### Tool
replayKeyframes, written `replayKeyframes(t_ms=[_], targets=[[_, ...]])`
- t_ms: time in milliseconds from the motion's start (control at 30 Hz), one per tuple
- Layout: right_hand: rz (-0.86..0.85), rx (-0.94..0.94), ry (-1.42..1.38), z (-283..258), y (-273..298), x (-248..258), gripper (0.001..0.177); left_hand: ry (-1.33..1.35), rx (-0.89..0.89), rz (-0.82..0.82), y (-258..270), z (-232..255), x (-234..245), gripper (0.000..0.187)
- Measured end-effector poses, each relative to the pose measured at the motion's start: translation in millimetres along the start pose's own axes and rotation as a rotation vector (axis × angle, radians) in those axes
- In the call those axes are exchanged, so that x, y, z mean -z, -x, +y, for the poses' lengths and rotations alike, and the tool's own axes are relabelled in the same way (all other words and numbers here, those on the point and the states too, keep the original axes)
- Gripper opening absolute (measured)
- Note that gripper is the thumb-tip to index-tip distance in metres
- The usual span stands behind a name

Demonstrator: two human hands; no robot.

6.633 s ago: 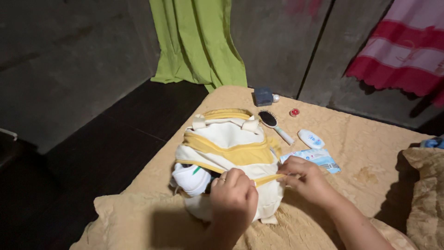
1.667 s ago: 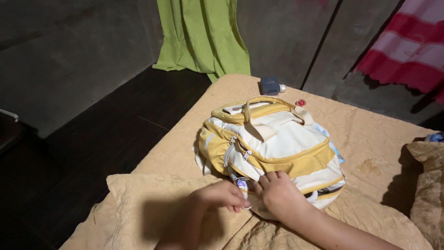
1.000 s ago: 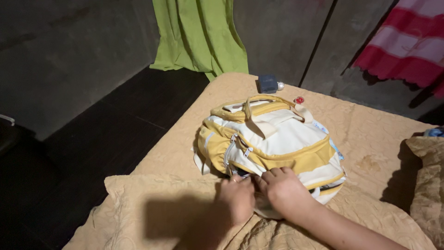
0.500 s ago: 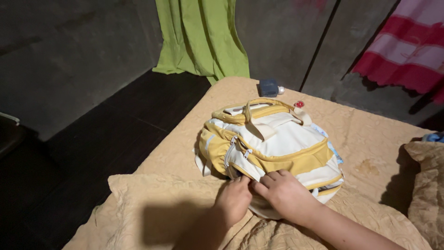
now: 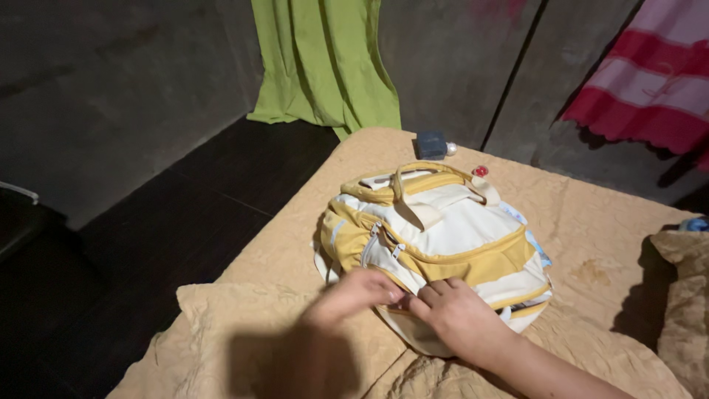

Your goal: The person opens a yellow and white backpack and places a laptop, a red notebook, a hairbrush, a folded towel, a patterned pouch, a light blue cloth, a green pouch, a black pouch, and a pair of white sneakers into it. The person then zips the backpack closed.

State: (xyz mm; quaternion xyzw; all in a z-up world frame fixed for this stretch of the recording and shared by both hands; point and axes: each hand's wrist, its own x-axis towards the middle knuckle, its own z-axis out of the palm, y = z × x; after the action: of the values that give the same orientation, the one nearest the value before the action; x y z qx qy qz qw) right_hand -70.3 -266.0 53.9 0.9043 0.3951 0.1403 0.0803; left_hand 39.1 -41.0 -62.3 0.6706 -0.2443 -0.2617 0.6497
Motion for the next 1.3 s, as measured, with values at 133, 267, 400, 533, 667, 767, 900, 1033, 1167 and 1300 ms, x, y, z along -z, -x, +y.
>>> replayKeyframes(t_ms=[133, 267, 400, 533, 667, 767, 900, 1033, 1167, 1300], targets=[[-0.07, 0.005, 0.011, -5, 4, -1, 0.022, -0.023, 0.089, 0.499, -11, -22, 29, 0.009], [-0.055, 0.008, 0.035, -2, 0, 2, 0.024, -0.057, 0.235, 0.639, -9, -13, 23, 0.013], [-0.073, 0.003, 0.025, -3, 3, -1, 0.023, -0.378, 0.537, 0.343, 8, 12, 8, 0.023], [-0.073, 0.009, 0.031, -2, 2, -2, 0.023, -0.455, 0.441, 0.156, 24, 28, -2, 0.021], [-0.082, -0.009, 0.028, -3, 2, 1, 0.022, -0.487, 0.443, 0.143, 21, 26, -9, 0.017], [-0.039, -0.014, -0.041, -3, 3, 3, 0.03, -0.648, 0.161, 0.017, 26, 18, -16, 0.029], [-0.05, -0.027, -0.063, -3, 2, 4, 0.026, -1.073, 0.317, -0.08, 26, 19, -28, 0.021], [-0.041, -0.024, -0.046, -3, 3, 4, 0.023, -0.732, 0.31, 0.224, 16, 34, -37, 0.016], [-0.015, -0.018, -0.04, -2, 4, 1, 0.022, -0.394, 0.13, 0.299, 16, 41, -43, 0.016], [0.023, -0.006, -0.012, -3, 4, 1, 0.025, -0.837, 0.129, 0.254, 20, 41, -45, 0.013]])
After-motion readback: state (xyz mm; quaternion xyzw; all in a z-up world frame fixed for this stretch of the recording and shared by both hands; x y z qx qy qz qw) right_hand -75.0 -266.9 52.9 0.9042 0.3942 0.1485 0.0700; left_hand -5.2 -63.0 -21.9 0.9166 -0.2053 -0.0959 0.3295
